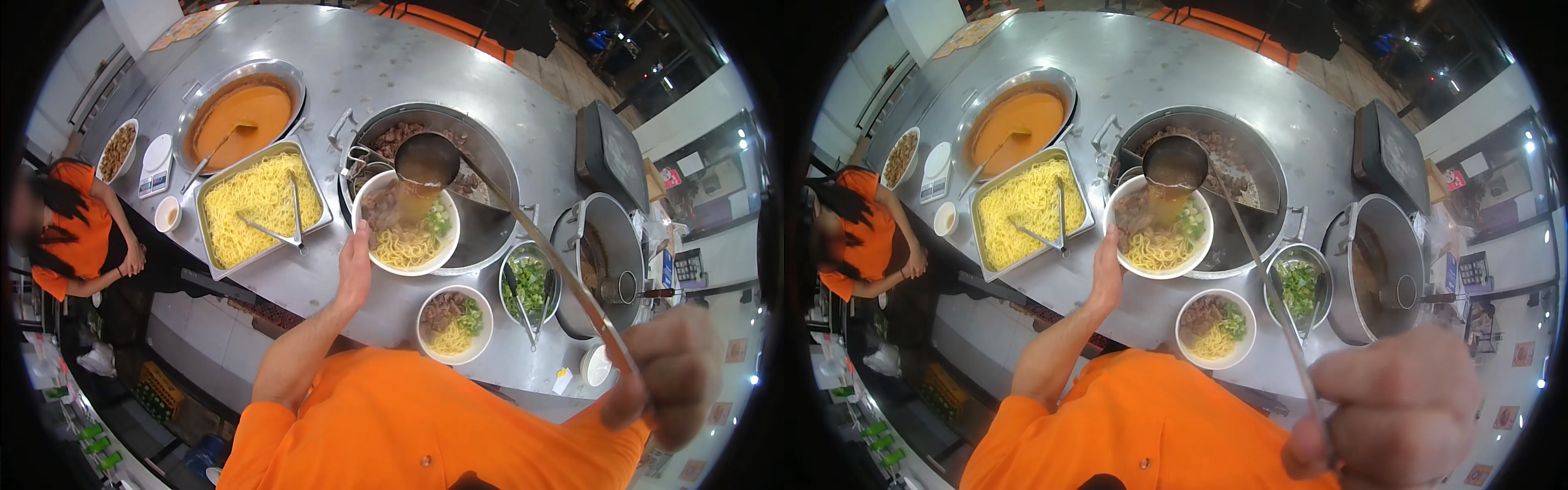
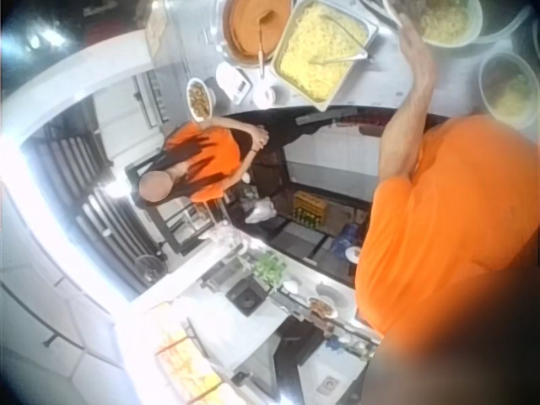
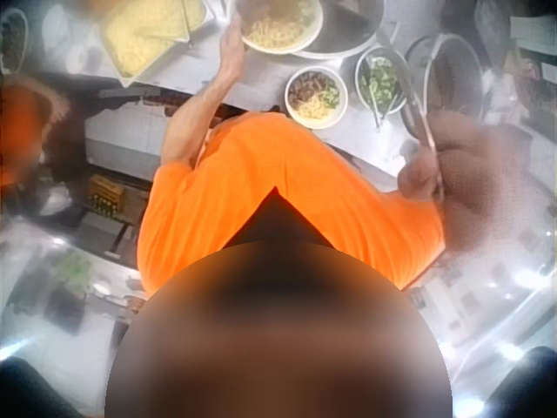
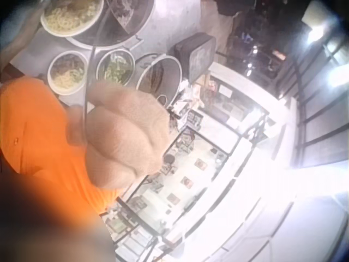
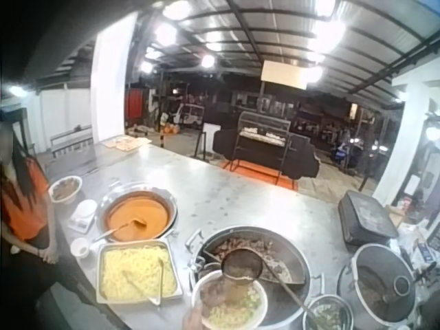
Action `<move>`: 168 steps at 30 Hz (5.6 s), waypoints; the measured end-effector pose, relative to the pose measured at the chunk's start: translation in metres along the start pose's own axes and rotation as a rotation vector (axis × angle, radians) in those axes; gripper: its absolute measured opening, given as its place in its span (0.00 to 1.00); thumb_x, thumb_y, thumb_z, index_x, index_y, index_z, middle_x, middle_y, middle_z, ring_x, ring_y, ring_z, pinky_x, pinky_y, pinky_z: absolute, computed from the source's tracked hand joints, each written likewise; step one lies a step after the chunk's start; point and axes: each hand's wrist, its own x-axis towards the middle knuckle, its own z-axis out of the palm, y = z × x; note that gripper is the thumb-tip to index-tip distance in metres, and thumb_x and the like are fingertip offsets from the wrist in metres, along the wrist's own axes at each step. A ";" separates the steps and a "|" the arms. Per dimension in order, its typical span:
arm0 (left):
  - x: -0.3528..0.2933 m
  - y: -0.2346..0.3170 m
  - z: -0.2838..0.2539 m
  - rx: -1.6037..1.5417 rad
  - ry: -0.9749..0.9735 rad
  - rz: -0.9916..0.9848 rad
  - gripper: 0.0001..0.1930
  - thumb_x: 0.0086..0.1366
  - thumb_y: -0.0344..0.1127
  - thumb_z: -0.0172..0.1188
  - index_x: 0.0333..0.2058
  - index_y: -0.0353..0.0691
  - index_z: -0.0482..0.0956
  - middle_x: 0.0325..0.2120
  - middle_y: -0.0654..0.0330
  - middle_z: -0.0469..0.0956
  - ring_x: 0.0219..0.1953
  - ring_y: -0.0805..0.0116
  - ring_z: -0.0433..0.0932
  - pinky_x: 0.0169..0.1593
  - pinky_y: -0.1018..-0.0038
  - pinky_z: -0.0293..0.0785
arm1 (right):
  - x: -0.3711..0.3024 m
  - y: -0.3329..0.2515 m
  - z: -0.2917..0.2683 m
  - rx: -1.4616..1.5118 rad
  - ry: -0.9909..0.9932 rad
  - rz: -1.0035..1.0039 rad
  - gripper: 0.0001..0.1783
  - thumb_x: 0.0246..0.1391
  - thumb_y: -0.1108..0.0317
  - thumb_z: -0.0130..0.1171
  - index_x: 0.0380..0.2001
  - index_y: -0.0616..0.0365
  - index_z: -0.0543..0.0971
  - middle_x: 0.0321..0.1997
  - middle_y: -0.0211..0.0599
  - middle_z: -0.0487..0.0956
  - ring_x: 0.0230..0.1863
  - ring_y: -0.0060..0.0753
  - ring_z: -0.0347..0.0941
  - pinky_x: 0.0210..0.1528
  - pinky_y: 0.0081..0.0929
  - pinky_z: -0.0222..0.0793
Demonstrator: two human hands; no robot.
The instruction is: The person assembles two bowls of noodle soup by adding noodles, meat, and chopped green onions, then ladling broth over the top. The person places the bowls on a tray, adds two green bottles, and hands the tray to a coworker.
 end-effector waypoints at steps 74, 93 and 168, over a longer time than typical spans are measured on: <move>-0.034 0.028 0.007 -0.212 0.122 0.045 0.34 0.81 0.55 0.43 0.69 0.29 0.61 0.64 0.50 0.71 0.66 0.61 0.72 0.69 0.65 0.66 | -0.191 0.190 0.083 0.291 0.248 1.426 0.11 0.67 0.65 0.60 0.31 0.59 0.77 0.19 0.29 0.79 0.23 0.14 0.75 0.24 0.19 0.64; -0.021 0.016 0.012 -0.188 0.063 -0.025 0.30 0.81 0.57 0.47 0.56 0.29 0.73 0.49 0.57 0.76 0.49 0.73 0.74 0.53 0.74 0.72 | -0.014 0.179 -0.121 -0.531 0.269 0.706 0.27 0.70 0.63 0.61 0.65 0.69 0.75 0.37 0.31 0.79 0.32 0.12 0.69 0.41 0.08 0.67; -0.039 0.018 0.035 -0.211 0.079 -0.016 0.33 0.81 0.59 0.46 0.58 0.29 0.73 0.51 0.57 0.77 0.53 0.70 0.74 0.59 0.72 0.71 | -0.085 -0.032 -0.079 -0.037 -0.111 0.582 0.13 0.60 0.71 0.67 0.23 0.54 0.76 0.30 0.30 0.79 0.25 0.27 0.72 0.28 0.22 0.65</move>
